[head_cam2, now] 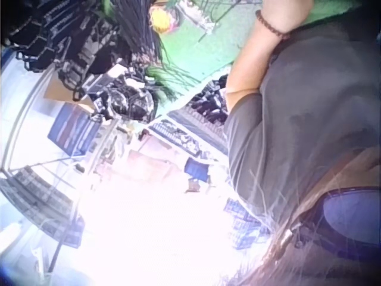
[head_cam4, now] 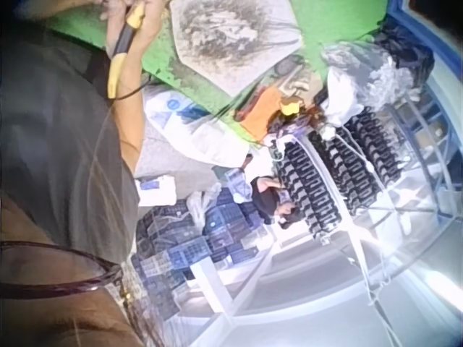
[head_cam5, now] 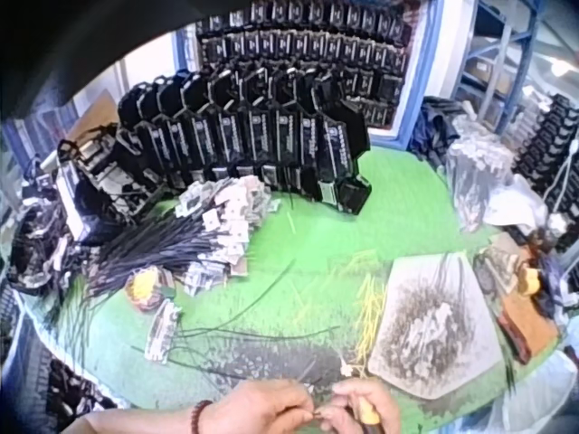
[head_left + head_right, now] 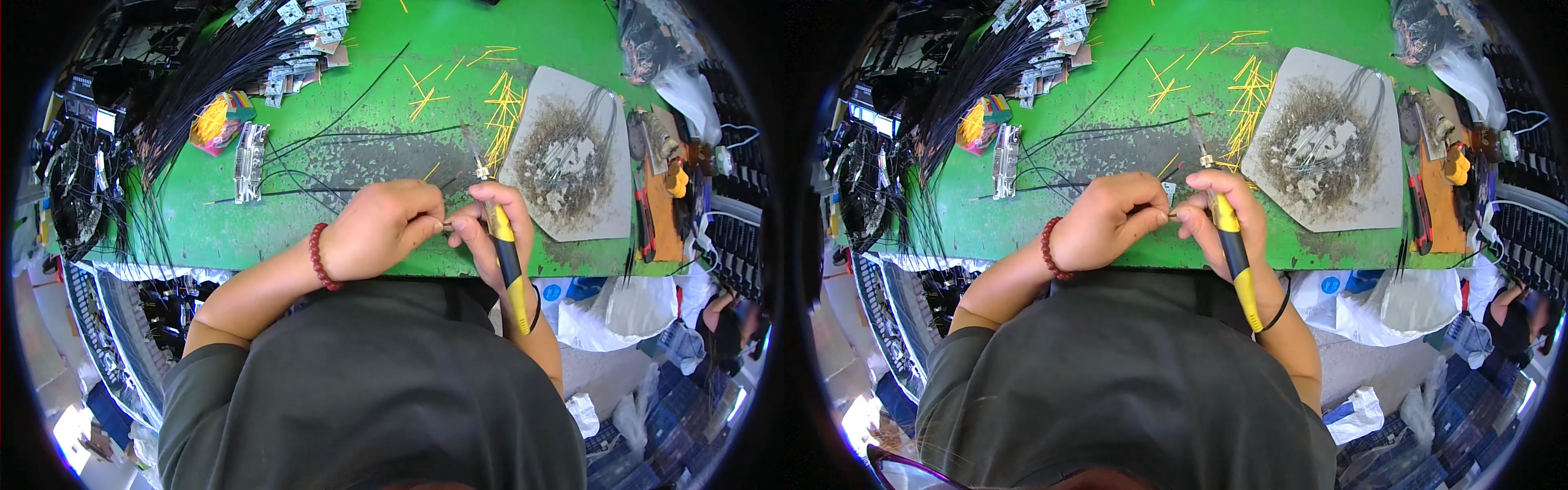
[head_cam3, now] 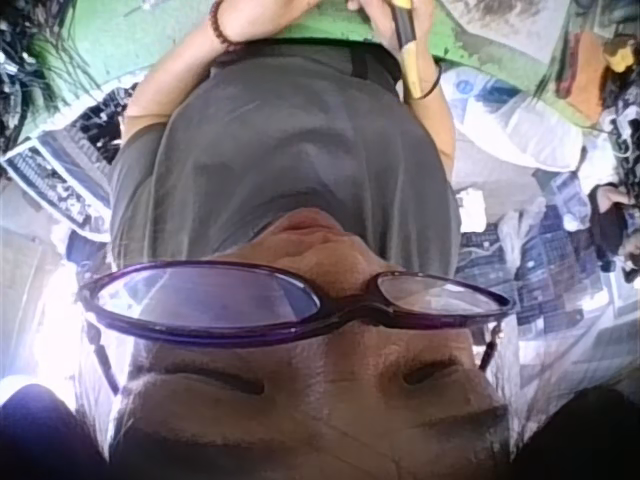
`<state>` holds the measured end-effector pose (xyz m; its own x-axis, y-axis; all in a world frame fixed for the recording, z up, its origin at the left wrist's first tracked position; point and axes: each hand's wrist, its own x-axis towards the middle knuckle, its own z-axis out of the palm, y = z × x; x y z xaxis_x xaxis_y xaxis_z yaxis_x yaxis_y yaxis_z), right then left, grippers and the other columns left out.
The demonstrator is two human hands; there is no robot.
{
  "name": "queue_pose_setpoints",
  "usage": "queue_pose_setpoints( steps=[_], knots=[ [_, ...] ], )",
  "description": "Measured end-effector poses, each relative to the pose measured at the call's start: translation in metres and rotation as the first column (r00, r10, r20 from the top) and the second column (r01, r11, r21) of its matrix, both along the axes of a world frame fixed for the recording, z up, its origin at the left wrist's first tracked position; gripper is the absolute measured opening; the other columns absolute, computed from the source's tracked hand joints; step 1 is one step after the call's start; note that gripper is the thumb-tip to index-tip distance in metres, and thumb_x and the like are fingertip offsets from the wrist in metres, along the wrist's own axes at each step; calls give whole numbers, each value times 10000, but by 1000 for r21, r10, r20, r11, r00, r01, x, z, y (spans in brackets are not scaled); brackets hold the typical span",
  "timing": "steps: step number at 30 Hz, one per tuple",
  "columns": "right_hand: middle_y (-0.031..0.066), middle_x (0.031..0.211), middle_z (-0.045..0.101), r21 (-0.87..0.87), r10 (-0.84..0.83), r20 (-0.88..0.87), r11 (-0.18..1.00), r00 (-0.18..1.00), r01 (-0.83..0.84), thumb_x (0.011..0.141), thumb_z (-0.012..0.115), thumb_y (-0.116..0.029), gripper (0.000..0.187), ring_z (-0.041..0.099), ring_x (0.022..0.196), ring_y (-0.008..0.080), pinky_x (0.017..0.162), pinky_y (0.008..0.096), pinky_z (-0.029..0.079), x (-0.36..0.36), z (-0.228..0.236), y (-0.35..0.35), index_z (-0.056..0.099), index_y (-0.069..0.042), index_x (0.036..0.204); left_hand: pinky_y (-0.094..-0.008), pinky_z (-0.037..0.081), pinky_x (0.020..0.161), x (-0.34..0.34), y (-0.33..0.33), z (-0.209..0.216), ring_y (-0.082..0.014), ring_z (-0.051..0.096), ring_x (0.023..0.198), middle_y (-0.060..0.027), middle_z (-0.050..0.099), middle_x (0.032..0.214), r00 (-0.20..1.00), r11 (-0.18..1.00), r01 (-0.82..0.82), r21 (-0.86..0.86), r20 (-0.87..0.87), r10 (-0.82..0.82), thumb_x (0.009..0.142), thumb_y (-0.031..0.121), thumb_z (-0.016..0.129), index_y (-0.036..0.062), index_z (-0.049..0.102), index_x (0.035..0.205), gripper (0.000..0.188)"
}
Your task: Soldering wires to electronic components and assembling them into plastic housings.
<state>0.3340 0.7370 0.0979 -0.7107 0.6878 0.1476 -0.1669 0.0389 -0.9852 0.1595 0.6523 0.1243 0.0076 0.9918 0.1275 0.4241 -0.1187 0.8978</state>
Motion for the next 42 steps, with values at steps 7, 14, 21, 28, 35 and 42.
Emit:
queue_pose_setpoints(
  steps=[7,14,21,28,35,42],
  knots=[
    [117,818,638,96,-246,-33,964,969,248,847,585,57,307,637,730,148,586,249,518,1,-3,-6,457,-15,1116,-343,467,576,0,-4,3,-260,594,643,-110,577,726,986,985,-157,-68,38,160,752,44,656,19,583,771,80],
    [162,881,659,250,-206,-89,942,975,222,811,608,92,342,661,745,166,632,269,539,5,-8,-15,459,5,1106,-338,468,576,5,-3,0,-260,596,659,-98,582,731,976,978,-205,29,-62,207,732,36,665,32,589,768,84],
    [125,907,621,98,-204,-73,973,976,211,802,610,98,368,657,783,168,639,259,526,2,-7,-17,459,0,1123,-343,461,570,6,-7,-4,-259,586,668,-88,557,733,982,984,-174,44,-60,176,726,30,664,42,572,777,106],
    [152,897,619,168,-182,-44,968,982,187,827,592,67,400,629,753,157,572,234,494,0,-7,-13,406,-28,1168,-339,454,523,9,-7,-10,-253,577,639,-71,551,733,981,978,-162,133,-82,174,724,27,661,59,564,781,117],
    [45,760,622,-27,-118,62,992,991,120,795,654,40,413,545,673,53,602,184,437,-5,-1,-8,470,-34,1158,-288,394,529,9,-9,-12,-200,524,632,-72,537,708,981,973,-164,159,-79,178,719,-24,671,31,588,774,114],
    [42,746,626,296,-167,72,945,983,139,779,665,41,315,597,653,80,577,223,480,-8,0,-6,569,-39,1068,-358,460,591,8,-8,-12,-281,576,687,-86,555,754,985,985,-157,72,-65,162,722,21,668,47,568,792,124]
  ],
)
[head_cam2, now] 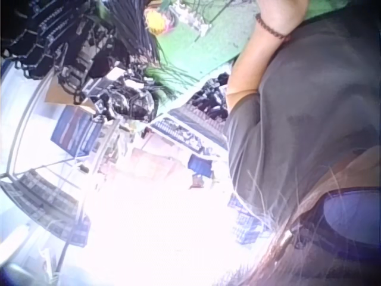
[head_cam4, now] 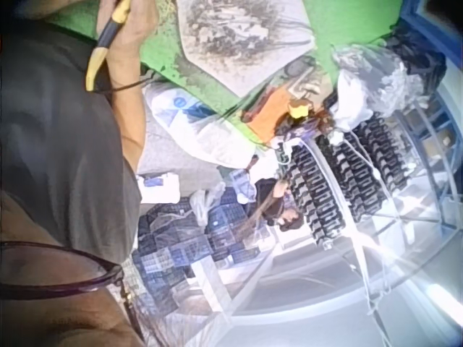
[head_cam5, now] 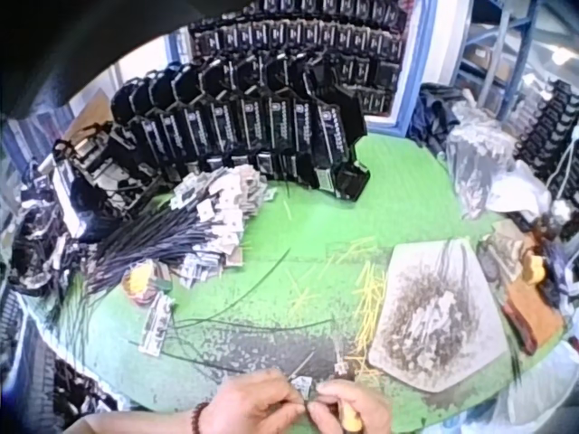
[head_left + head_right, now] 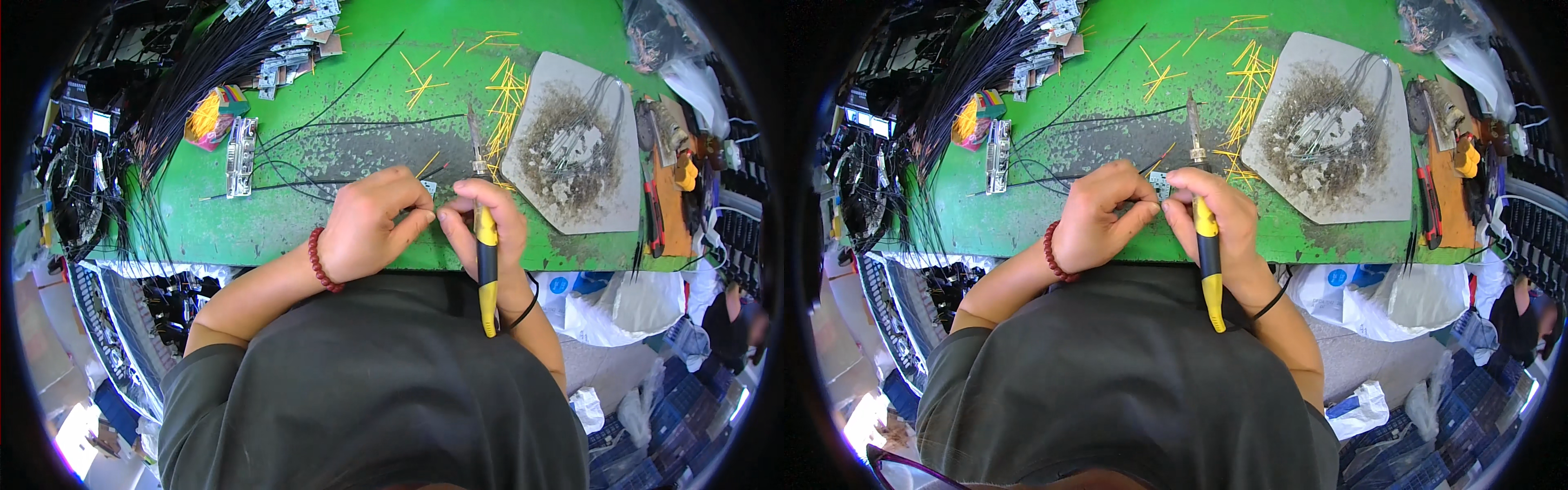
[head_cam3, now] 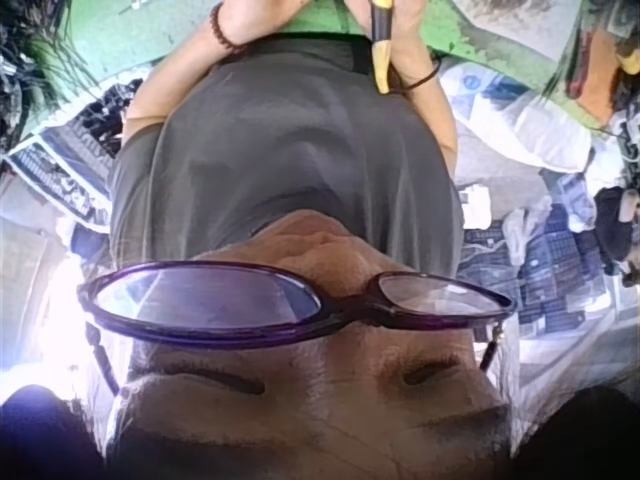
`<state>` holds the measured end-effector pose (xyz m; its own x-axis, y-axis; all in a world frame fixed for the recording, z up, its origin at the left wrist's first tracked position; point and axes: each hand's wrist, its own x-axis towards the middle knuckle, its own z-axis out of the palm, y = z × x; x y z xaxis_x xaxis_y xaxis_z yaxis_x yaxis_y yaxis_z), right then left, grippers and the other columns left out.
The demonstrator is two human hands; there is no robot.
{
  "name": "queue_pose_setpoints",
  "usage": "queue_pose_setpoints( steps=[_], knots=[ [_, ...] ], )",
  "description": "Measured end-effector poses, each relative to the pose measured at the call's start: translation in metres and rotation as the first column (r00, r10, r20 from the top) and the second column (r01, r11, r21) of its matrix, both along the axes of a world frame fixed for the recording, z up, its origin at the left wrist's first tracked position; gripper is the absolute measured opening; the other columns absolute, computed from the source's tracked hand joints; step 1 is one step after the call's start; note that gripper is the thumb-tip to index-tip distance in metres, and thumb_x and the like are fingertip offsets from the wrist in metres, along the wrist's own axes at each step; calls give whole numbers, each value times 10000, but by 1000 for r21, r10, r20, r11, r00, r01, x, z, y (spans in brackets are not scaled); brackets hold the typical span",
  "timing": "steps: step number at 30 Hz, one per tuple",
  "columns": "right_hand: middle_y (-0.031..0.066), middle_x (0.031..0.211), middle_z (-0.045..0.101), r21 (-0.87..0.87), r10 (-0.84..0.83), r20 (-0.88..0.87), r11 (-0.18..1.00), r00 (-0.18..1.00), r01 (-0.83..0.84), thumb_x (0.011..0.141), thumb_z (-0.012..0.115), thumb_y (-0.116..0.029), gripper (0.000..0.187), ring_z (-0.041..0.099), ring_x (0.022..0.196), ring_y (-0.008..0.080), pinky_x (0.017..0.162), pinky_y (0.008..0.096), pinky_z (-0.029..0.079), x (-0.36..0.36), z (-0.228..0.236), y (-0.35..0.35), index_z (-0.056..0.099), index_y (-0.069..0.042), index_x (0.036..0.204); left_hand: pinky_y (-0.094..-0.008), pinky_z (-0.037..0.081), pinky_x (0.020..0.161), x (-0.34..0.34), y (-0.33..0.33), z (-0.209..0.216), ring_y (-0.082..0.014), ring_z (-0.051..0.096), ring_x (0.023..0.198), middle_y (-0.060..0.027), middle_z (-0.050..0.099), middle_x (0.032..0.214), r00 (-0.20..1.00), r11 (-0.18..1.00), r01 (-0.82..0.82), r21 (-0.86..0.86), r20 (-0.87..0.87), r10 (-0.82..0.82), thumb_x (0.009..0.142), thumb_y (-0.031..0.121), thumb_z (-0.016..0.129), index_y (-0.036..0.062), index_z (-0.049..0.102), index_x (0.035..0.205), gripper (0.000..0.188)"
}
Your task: Soldering wires to electronic components and assembling them into plastic housings.
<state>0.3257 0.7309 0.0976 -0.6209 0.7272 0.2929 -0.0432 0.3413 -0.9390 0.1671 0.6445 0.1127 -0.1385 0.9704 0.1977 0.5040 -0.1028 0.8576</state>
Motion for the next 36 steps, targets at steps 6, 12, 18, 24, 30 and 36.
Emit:
queue_pose_setpoints(
  steps=[6,12,18,24,30,36],
  knots=[
    [84,779,673,-100,-131,41,986,991,134,880,569,-32,256,584,623,89,599,221,480,24,-10,10,513,-31,1129,-354,478,650,2,3,-9,-281,575,769,-104,579,831,960,997,-54,49,-271,65,710,-2,683,26,579,794,137],
    [115,752,652,-166,-173,-11,971,985,169,908,558,-397,529,521,578,88,537,216,424,72,-8,15,462,8,1234,-363,489,649,5,10,-21,-286,586,779,-104,588,854,921,999,12,48,-391,7,680,1,703,33,583,788,164],
    [61,727,572,-93,-519,-96,854,850,511,871,549,-386,520,481,584,79,512,184,346,117,-13,52,589,69,1120,-359,494,637,10,15,-21,-293,597,759,-126,595,858,923,994,30,105,-384,13,677,-3,707,23,595,781,155],
    [18,733,537,-99,-558,-117,829,821,550,754,657,-131,247,470,595,52,555,177,372,117,-19,56,531,-3,924,-353,491,636,9,18,-27,-289,597,745,-125,599,827,953,994,17,109,-302,17,687,-21,694,14,582,766,142],
    [-7,722,518,-39,-509,2,860,860,509,758,657,-91,207,453,589,41,551,179,349,115,-20,55,527,-24,905,-350,482,637,11,18,-26,-287,589,728,-120,595,795,971,998,-26,53,-237,38,708,-33,672,7,556,754,132],
    [6,724,522,2,-523,-50,852,851,524,752,655,-106,209,458,588,53,566,180,369,116,-25,56,531,-19,897,-349,482,640,10,19,-25,-288,589,728,-126,592,790,973,998,-33,48,-228,43,716,-34,664,4,546,747,128]
  ],
)
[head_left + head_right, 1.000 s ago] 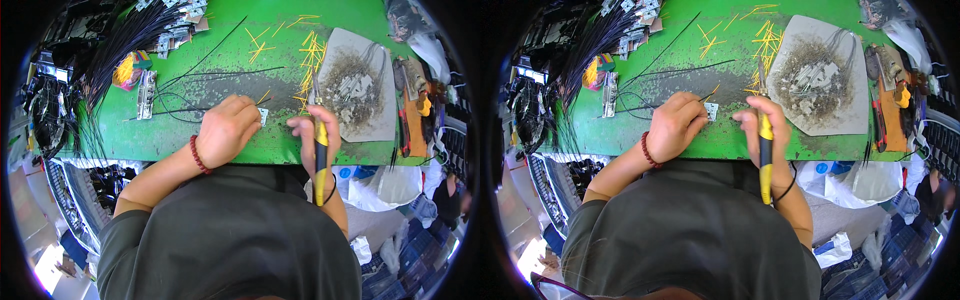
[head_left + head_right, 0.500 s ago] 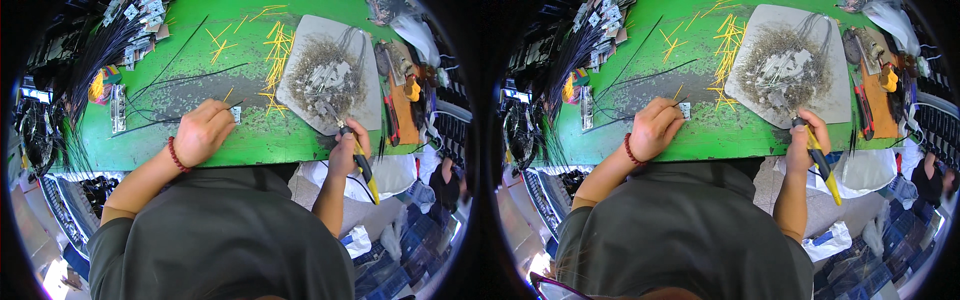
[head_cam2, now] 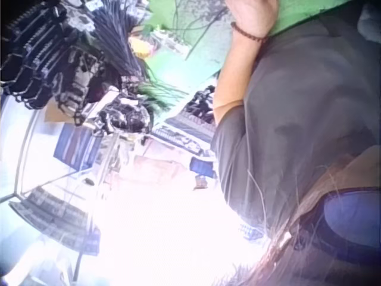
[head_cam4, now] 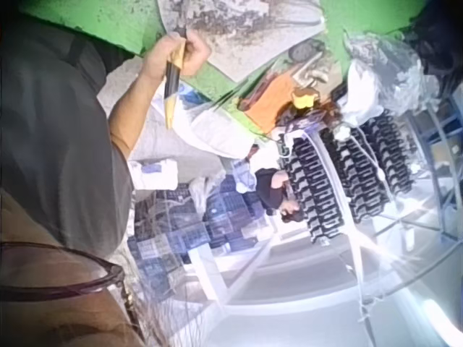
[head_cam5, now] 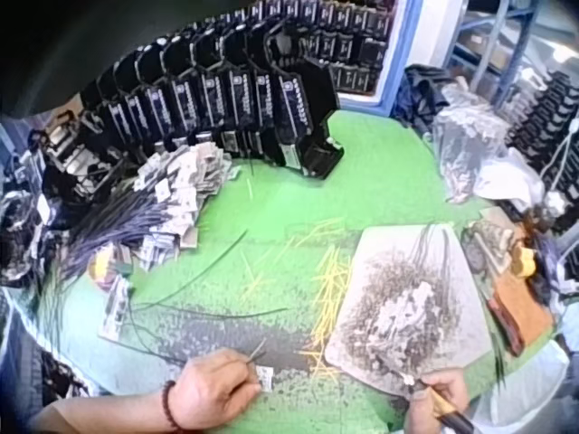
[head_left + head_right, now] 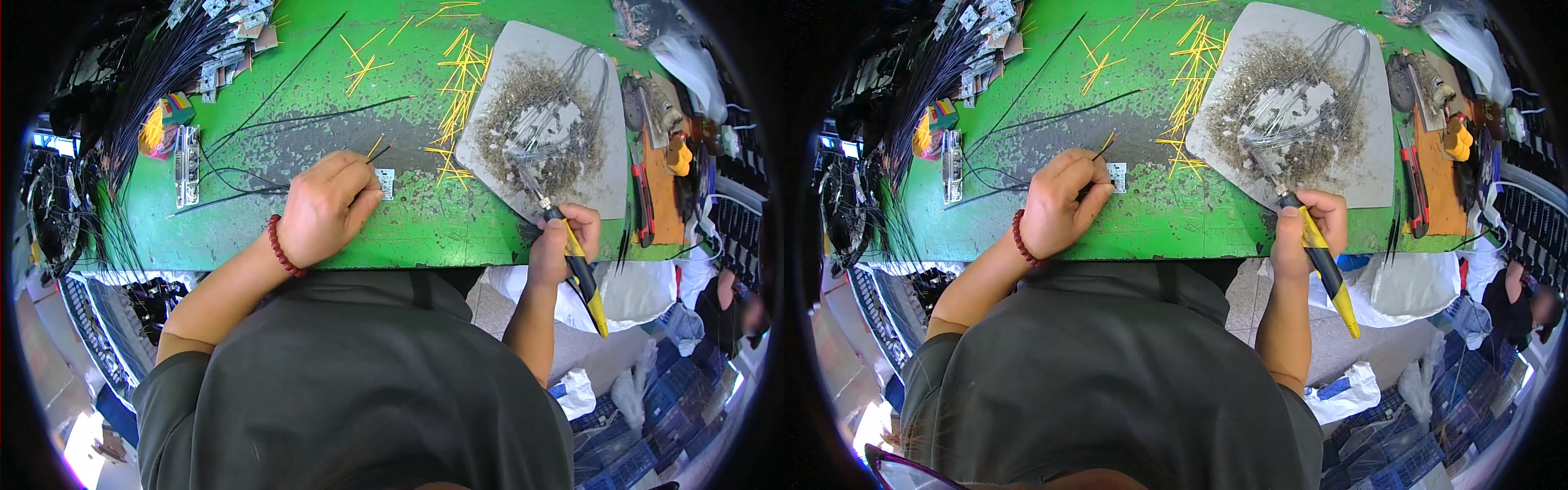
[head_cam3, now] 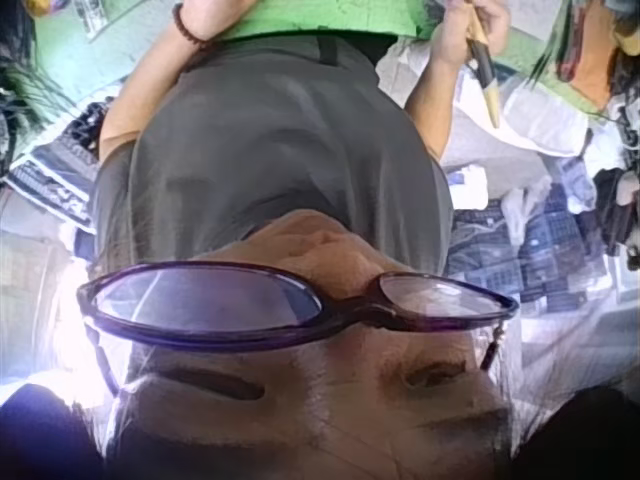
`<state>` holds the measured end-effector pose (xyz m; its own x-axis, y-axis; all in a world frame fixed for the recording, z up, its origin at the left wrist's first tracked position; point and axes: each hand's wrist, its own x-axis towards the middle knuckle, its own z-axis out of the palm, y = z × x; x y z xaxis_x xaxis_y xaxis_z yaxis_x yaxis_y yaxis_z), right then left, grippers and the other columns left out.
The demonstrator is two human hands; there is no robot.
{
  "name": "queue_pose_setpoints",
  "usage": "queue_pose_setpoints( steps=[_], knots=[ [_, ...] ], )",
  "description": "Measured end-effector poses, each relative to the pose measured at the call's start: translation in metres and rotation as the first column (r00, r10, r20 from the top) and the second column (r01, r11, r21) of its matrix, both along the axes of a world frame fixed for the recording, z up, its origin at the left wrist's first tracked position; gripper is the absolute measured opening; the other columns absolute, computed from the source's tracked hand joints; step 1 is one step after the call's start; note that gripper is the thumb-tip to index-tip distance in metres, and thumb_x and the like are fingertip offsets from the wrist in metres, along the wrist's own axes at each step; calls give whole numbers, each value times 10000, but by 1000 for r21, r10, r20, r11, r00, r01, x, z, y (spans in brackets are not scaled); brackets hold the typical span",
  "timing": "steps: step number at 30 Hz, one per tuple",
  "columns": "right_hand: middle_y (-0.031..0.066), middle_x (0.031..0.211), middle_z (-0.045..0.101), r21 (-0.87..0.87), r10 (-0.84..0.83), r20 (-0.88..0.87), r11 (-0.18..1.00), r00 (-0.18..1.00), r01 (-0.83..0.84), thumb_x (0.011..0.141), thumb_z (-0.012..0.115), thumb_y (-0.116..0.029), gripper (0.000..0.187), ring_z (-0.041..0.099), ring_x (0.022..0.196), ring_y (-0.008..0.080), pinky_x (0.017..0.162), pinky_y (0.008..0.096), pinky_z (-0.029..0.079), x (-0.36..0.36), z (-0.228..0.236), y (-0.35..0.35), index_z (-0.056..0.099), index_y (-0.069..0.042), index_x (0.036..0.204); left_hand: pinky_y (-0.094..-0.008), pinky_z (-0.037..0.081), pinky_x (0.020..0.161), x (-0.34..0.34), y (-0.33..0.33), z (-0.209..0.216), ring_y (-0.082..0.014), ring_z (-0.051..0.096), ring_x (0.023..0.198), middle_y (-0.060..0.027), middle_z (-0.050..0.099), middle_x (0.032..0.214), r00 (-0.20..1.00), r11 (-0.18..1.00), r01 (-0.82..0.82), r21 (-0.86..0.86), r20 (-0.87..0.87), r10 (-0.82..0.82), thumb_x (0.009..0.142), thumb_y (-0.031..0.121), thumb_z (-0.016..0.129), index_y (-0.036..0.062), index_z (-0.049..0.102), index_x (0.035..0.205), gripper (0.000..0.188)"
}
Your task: Soldering wires to electronic components and assembling them into plastic housings.
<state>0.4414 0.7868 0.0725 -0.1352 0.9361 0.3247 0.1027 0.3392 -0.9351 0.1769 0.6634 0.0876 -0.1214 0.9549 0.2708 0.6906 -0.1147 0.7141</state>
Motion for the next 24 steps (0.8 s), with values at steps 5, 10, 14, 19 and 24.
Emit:
queue_pose_setpoints(
  steps=[5,10,14,19,24],
  knots=[
    [36,715,523,-22,-6,-119,1000,993,3,762,647,-125,208,486,581,78,561,200,396,-3,-1,-4,520,-2,873,-355,484,651,-1,-1,0,-297,591,739,-133,593,800,1000,1000,-18,-1,4,18,719,-31,663,4,549,755,124],
    [58,747,529,-111,243,-140,960,960,-259,801,676,-198,273,488,634,90,586,215,395,-23,9,-30,501,-16,907,-367,487,667,-1,0,-3,-312,593,768,-138,596,831,1000,1000,-15,19,3,15,703,-20,677,8,554,776,146],
    [37,767,513,-230,363,-161,890,918,-393,781,693,-177,271,429,641,66,583,207,339,-44,10,-50,507,-19,899,-367,483,652,1,0,-4,-308,588,756,-127,591,819,999,999,-32,10,-9,33,704,-13,672,10,545,767,143],
    [1,694,463,-253,398,-150,870,905,-424,762,664,-120,228,364,586,48,528,209,275,-54,5,-51,499,-16,879,-364,481,636,0,-1,-4,-296,588,742,-118,588,811,999,999,-43,-3,-5,43,706,-9,667,17,546,763,136],
    [-9,655,442,-213,403,-124,882,907,-421,754,653,-106,208,347,562,50,508,217,260,-55,3,-50,499,-15,862,-363,480,628,-1,-1,-3,-294,587,733,-114,586,811,999,999,-38,-12,-5,38,709,-2,669,20,551,761,131]
  ],
)
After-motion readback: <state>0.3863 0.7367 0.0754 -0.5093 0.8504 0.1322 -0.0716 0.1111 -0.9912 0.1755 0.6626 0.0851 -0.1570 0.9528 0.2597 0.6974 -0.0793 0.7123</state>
